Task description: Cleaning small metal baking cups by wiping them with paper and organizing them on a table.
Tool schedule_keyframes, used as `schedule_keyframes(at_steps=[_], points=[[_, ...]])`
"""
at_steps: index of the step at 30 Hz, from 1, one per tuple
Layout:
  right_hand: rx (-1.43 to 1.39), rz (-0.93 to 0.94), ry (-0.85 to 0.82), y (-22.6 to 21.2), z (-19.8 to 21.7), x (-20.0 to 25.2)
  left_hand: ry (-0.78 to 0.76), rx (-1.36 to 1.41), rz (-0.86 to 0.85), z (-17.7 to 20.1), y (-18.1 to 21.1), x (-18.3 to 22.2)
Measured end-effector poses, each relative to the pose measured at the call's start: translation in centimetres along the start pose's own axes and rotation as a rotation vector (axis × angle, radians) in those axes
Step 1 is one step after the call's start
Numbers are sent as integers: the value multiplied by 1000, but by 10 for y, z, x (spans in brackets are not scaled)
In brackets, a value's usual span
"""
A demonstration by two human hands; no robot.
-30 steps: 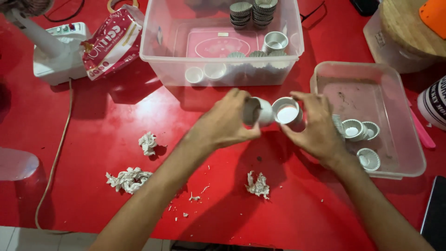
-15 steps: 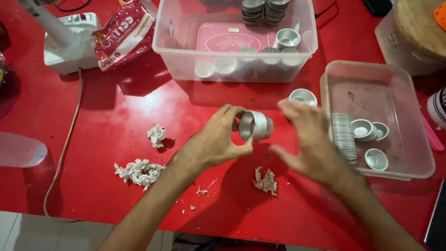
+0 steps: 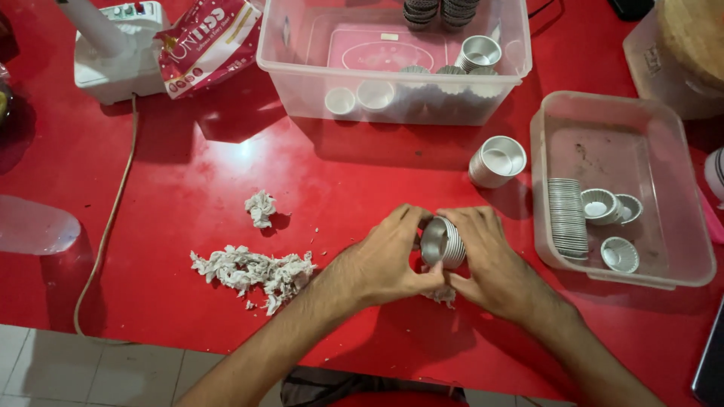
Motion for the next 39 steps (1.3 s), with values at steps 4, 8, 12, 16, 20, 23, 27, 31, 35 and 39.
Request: schedule_keyframes(at_steps=[4,8,12,16,20,23,27,31,35,39], points=[[-66,-23,-67,-4,5,2,-44,-33,3,-2,5,-1],[-133,-56,-106,-3,6,7,-55,-98,-43,11,8,-1],[-134,-89,-128,2,6,8,-41,-66,-28,4,12,4],[-123,-93,-155,1,5,11,-52,-88,-4,8,15,7],[-60,-73,-150,5,4,13,-77,-42,-20,-5,13,6],[-61,-73,-163,3,5,14,-75,-58,-3,-2,17,5],[-56,-70,-166,1,6,15,-84,-55,-20,-6,15,3],[-47,-66,-179,-2,5,14,-78,-20,-7,-12,11,2],[-39,-56,-164,-1,1,15,-96,-50,12,-13,16,3],[-77,-53,-145,-5,2,14,-97,-105,-3,-15,14,9]])
Point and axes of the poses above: each hand's wrist, its own x-axis away from the middle knuckle, its own z-axis out of the back of the hand, y = z × x, the point moved 6 cm from there along -x, towards the middle knuckle, and after that the axes turned 11 degrees about y, right-handed, at the moved point
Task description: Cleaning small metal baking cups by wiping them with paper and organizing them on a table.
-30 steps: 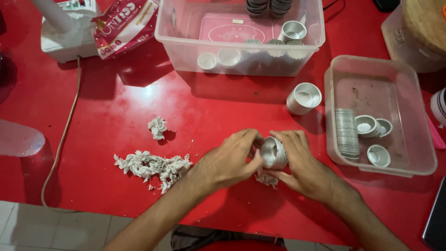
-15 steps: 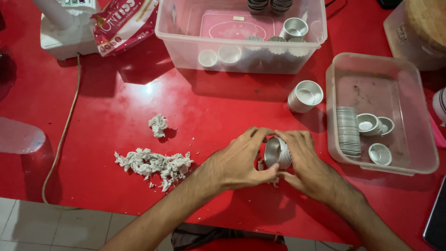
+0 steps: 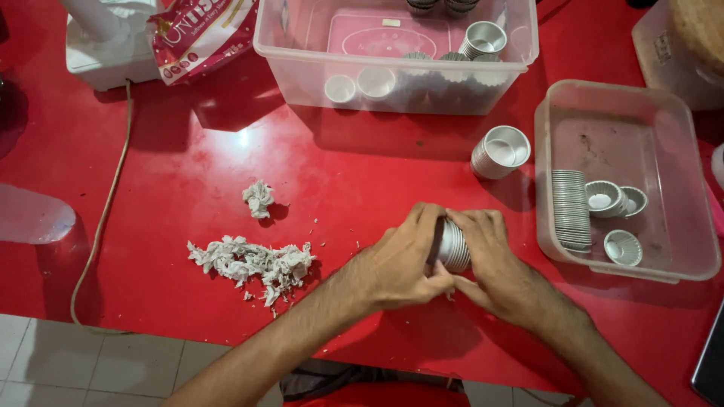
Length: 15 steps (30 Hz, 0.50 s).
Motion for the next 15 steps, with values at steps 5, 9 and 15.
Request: schedule_keyframes(at_steps=[5,9,15], points=[[-144,-60,101,12,12,1,-17,59,-1,19,0,2],[-157,-61,278,35,18,9,38,-123,-16,35,-25,3],[-115,-131,418,38,32,15,194,-806,-205,18,-69,-1]])
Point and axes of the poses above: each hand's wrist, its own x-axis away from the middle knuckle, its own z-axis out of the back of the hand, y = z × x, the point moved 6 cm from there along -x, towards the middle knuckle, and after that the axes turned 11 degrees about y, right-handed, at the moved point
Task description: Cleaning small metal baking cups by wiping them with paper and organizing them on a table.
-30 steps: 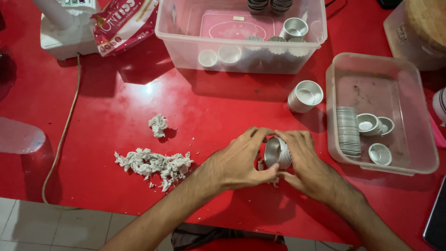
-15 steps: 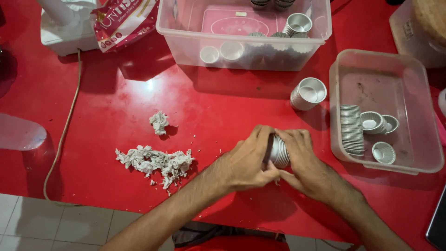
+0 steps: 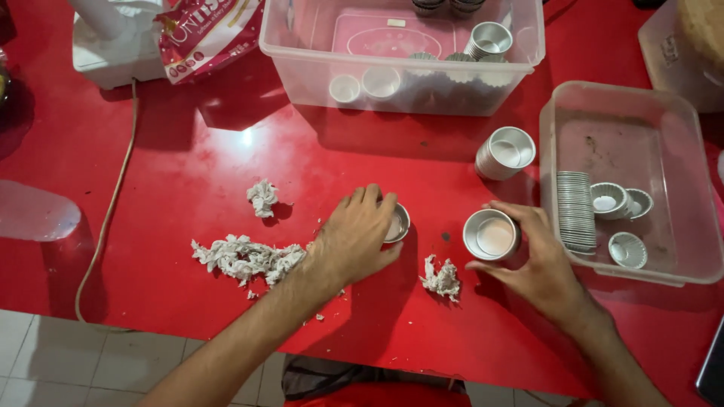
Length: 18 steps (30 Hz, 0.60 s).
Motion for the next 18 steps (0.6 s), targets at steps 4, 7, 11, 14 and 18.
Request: schedule_keyframes(at_steps=[4,7,11,14,18], points=[[-33,36,75,-16,5,0,96,110,-14,46,30,-19],[-42,89,111,-17,1,4,84,373,15,56,60,-26],[-138,136,76,-20,-2,8,3,557,60,43,86,-32],[-114,147,99,-20,-4,13,-6,565,77,31,88,-33],[-133,192,58,-23,-1,14,-58,623,98,29,89,-33]])
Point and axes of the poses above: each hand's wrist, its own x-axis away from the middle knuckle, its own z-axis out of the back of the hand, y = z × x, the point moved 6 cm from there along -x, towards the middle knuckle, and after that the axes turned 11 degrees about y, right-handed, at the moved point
